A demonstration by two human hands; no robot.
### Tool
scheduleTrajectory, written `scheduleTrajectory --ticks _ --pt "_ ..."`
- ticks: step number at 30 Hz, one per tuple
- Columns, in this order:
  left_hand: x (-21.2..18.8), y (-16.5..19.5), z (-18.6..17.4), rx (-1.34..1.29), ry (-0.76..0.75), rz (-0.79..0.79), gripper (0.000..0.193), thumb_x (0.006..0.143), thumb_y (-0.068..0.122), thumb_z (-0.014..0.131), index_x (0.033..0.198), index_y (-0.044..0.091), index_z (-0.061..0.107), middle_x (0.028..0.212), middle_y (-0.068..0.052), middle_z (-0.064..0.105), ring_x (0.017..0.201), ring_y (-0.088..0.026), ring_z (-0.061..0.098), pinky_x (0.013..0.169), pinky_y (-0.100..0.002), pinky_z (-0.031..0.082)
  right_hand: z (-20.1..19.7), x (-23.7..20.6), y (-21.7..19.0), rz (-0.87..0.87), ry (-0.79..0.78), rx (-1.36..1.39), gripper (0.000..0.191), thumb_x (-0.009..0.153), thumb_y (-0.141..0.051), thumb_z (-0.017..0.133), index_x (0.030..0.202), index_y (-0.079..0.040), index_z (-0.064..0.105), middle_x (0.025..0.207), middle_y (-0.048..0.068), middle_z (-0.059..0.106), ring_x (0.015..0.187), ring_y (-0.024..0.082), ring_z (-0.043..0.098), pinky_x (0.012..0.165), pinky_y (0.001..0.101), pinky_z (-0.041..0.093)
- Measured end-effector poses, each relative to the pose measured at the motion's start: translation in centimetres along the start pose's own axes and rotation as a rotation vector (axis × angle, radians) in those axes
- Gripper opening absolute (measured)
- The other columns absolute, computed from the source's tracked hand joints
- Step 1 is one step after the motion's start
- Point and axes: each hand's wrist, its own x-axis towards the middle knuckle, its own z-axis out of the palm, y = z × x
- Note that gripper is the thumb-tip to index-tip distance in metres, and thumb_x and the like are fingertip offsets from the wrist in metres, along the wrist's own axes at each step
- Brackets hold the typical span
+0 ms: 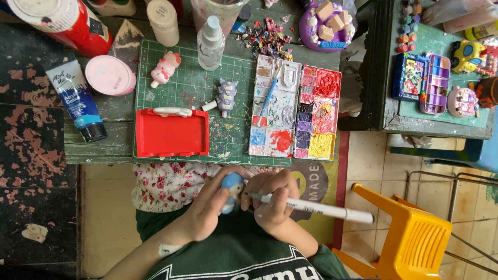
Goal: The person paints small figurines using a fine brush and a paint palette, applying red and white paint to a pink figurine and then switching to a blue figurine. They use a white marker to add details to the blue figurine's face and body.
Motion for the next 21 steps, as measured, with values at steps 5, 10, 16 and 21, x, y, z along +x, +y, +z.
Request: scheduleTrajectory --ticks 5,10,16,21 --pt "1.2 -1.7 -0.8 -0.014 0.038 0.055 0.051 0.110 0.031 0.037 0.151 -0.001 0.041 0.133 -0.013 0.058 0.122 -0.018 0.057 0.108 -0.033 0.045 -0.7 1.1 1.0 -0.011 0.238 0.047 0.032 0.114 -0.036 0.051 0.102 -0.008 0.041 0.070 0.005 0.044 0.049 0.015 0.038 0.043 0.0302 0.039" --pt "1.5 -2.1 -1.5 0.020 0.074 0.102 0.045 0.110 0.015 0.038 0.153 0.002 0.035 0.143 -0.015 0.054 0.130 -0.019 0.055 0.113 -0.036 0.044 -1.9 1.8 1.4 -0.042 0.405 -0.102 0.018 0.109 -0.023 0.052 0.107 -0.009 0.042 0.089 0.006 0.047 0.056 0.015 0.039 0.047 0.0295 0.041" --pt "1.6 -1.9 -1.3 0.115 0.092 0.241 0.044 0.111 0.007 0.045 0.153 0.003 0.034 0.150 -0.018 0.051 0.135 -0.023 0.054 0.116 -0.037 0.042 -2.5 1.3 1.7 -0.020 0.376 -0.097 0.015 0.111 -0.016 0.054 0.109 -0.008 0.042 0.089 0.005 0.046 0.066 0.014 0.040 0.052 0.0295 0.042" --pt "1.4 -1.8 -1.2 0.104 0.098 0.276 0.045 0.108 0.002 0.050 0.150 0.003 0.035 0.152 -0.019 0.049 0.135 -0.024 0.055 0.114 -0.038 0.046 -2.1 0.3 1.8 -0.035 0.294 -0.003 0.023 0.113 -0.026 0.053 0.105 -0.007 0.043 0.080 0.007 0.048 0.054 0.013 0.043 0.048 0.0296 0.045"
